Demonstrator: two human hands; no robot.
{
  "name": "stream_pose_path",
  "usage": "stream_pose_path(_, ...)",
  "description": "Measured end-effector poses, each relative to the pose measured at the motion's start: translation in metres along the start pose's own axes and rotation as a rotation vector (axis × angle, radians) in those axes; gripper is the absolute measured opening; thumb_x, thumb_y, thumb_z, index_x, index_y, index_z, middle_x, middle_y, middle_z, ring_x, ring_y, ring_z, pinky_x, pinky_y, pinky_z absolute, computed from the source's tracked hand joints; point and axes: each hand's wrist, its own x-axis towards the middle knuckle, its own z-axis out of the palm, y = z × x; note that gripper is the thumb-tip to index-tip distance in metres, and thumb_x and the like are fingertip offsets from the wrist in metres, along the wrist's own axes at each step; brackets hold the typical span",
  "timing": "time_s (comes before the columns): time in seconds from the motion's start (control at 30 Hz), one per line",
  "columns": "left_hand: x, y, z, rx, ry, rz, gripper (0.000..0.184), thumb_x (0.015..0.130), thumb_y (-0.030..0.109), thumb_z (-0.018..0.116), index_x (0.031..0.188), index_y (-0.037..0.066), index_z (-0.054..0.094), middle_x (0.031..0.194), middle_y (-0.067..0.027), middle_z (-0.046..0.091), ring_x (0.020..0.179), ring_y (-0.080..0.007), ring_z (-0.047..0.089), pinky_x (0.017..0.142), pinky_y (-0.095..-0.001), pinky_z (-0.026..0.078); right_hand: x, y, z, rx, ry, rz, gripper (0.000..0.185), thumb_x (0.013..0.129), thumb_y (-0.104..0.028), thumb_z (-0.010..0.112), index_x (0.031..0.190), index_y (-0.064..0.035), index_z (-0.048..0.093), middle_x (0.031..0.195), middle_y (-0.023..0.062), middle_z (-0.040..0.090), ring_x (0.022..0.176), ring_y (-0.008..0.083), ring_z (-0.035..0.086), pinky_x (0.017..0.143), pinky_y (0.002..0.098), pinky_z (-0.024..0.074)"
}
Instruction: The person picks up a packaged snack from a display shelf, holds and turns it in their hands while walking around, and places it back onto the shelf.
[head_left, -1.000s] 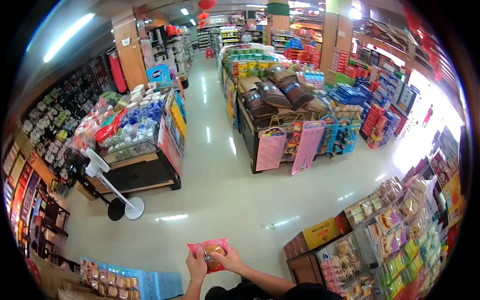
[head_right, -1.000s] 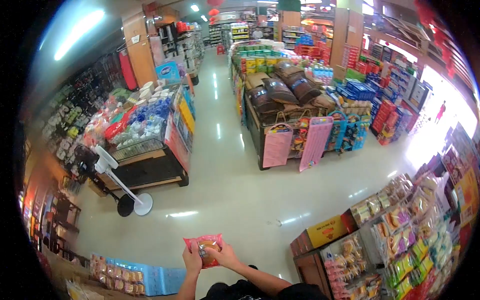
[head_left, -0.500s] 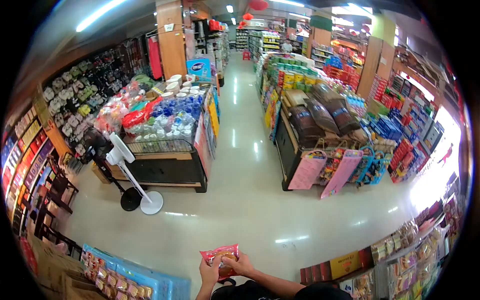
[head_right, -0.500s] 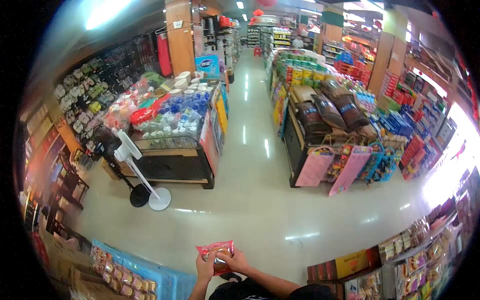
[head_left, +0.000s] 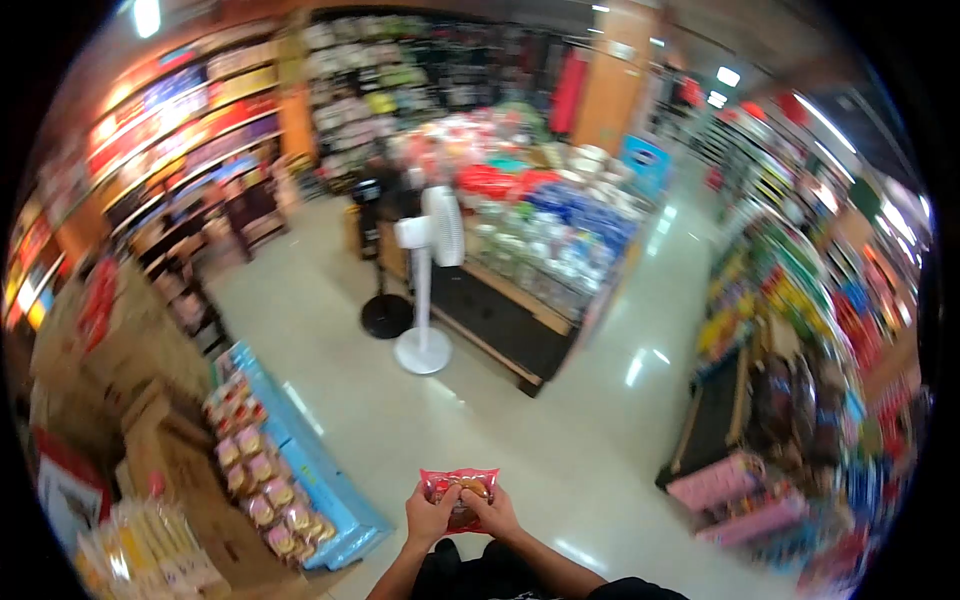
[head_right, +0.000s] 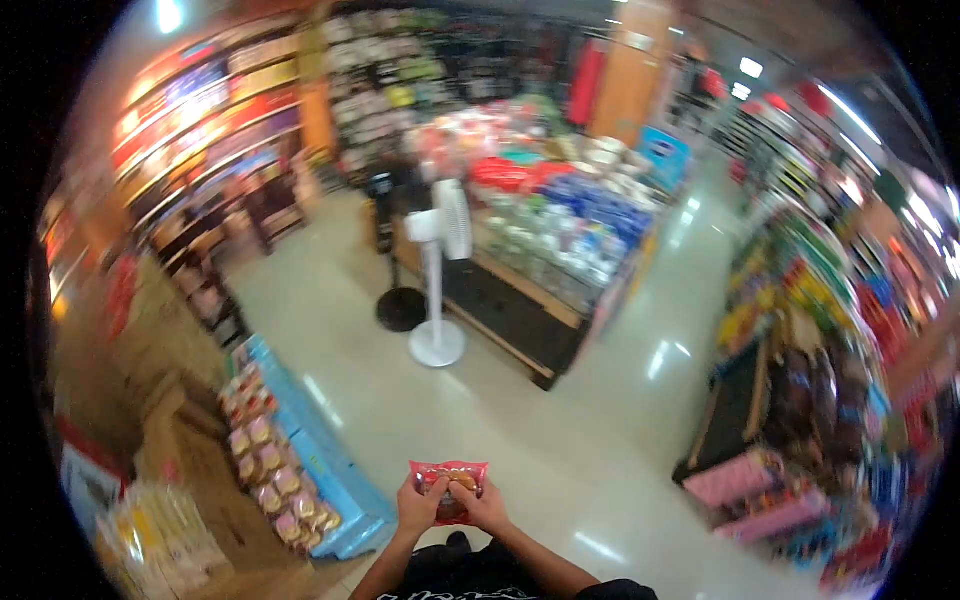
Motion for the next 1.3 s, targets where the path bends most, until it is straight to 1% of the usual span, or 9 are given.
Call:
stream_pose_path(0.1, 0.020, -0.011, -0.019, 0.038, 0.169, -0.049, 0.043, 0.080, 0.032, 0.077, 0.100, -0.003, 0.063, 0.089, -0.0118, 0.070, 0.079, -0.0153, 0.066, 0.072, -0.0308, 0.053, 0.039, -0.006, 0.019, 0.044, -0.180, 0.023, 0.030, 0.094, -0.015, 0.062, 0.119, 0.0000, 0.058, 0.108, 0.0055, 0.065, 0.099, 0.0139, 0.060, 0.087, 0.0310, 0.0495)
stream_pose_path(0.2, 0.042, -0.010, -0.035, -0.007, 0.340, -0.083, 0.043, 0.080, 0.033, 0.077, 0.101, -0.003, 0.063, 0.089, -0.0116, 0.070, 0.080, -0.0154, 0.066, 0.072, -0.0309, 0.053, 0.088, 0.002, 0.041, 0.026, -0.358, 0.059, 0.030, 0.093, -0.014, 0.063, 0.119, 0.0000, 0.058, 0.109, 0.0060, 0.064, 0.100, 0.0144, 0.060, 0.089, 0.0312, 0.0492)
stream_pose_path(0.3, 0.071, -0.028, -0.045, -0.054, 0.500, -0.073, 0.042, 0.081, 0.032, 0.076, 0.102, -0.002, 0.063, 0.090, -0.0108, 0.070, 0.081, -0.0153, 0.066, 0.073, -0.0309, 0.053, 0.132, -0.004, 0.066, 0.169, -0.518, 0.064, 0.035, 0.091, -0.018, 0.067, 0.121, -0.0007, 0.058, 0.111, 0.0070, 0.065, 0.100, 0.0136, 0.060, 0.089, 0.0300, 0.0488)
stream_pose_path(0.43, 0.115, 0.007, -0.046, -0.029, 0.652, -0.056, 0.038, 0.083, 0.030, 0.075, 0.103, 0.000, 0.063, 0.092, -0.0101, 0.070, 0.082, -0.0147, 0.066, 0.073, -0.0304, 0.053, 0.196, -0.029, 0.084, 0.072, -0.638, 0.028, 0.037, 0.090, -0.019, 0.068, 0.121, -0.0006, 0.058, 0.110, 0.0068, 0.065, 0.100, 0.0136, 0.060, 0.089, 0.0296, 0.0486)
stream_pose_path(0.6, 0.176, 0.022, -0.037, -0.072, 0.732, 0.001, 0.036, 0.084, 0.028, 0.074, 0.104, 0.000, 0.064, 0.093, -0.0095, 0.070, 0.082, -0.0139, 0.065, 0.073, -0.0299, 0.052, 0.270, -0.068, 0.087, -0.021, -0.784, -0.063, 0.032, 0.090, -0.013, 0.065, 0.119, -0.0003, 0.058, 0.109, 0.0059, 0.064, 0.098, 0.0148, 0.061, 0.087, 0.0315, 0.0498)
stream_pose_path(0.8, 0.235, 0.038, -0.028, -0.044, 0.795, -0.028, 0.034, 0.084, 0.026, 0.074, 0.103, 0.000, 0.065, 0.093, -0.0084, 0.071, 0.082, -0.0127, 0.065, 0.074, -0.0294, 0.052, 0.336, -0.066, 0.095, 0.193, -0.835, 0.040, 0.032, 0.088, -0.014, 0.070, 0.115, 0.0005, 0.059, 0.108, 0.0069, 0.066, 0.097, 0.0135, 0.061, 0.085, 0.0301, 0.0504)
stream_pose_path(0.93, 0.257, 0.034, -0.033, -0.106, 0.852, -0.027, 0.034, 0.084, 0.026, 0.074, 0.104, 0.000, 0.065, 0.092, -0.0080, 0.071, 0.082, -0.0120, 0.065, 0.074, -0.0290, 0.052, 0.366, -0.070, 0.110, 0.114, -0.910, 0.017, 0.032, 0.088, -0.013, 0.069, 0.116, 0.0004, 0.058, 0.107, 0.0062, 0.066, 0.096, 0.0134, 0.061, 0.085, 0.0299, 0.0505)
stream_pose_path(1.1, 0.289, 0.023, -0.060, -0.083, 0.960, -0.066, 0.034, 0.084, 0.027, 0.074, 0.103, 0.000, 0.066, 0.091, -0.0082, 0.071, 0.081, -0.0121, 0.065, 0.072, -0.0293, 0.052, 0.396, -0.084, 0.149, 0.046, -0.966, 0.037, 0.031, 0.089, -0.013, 0.068, 0.116, 0.0009, 0.058, 0.106, 0.0063, 0.066, 0.095, 0.0137, 0.062, 0.085, 0.0298, 0.0506)
stream_pose_path(1.3, 0.337, 0.014, -0.122, -0.075, 1.071, -0.056, 0.033, 0.084, 0.026, 0.074, 0.103, 0.000, 0.065, 0.090, -0.0089, 0.071, 0.080, -0.0138, 0.065, 0.072, -0.0304, 0.053, 0.443, -0.099, 0.225, -0.060, -1.062, -0.083, 0.032, 0.088, -0.013, 0.070, 0.115, 0.0011, 0.059, 0.107, 0.0073, 0.066, 0.096, 0.0144, 0.062, 0.085, 0.0303, 0.0508)
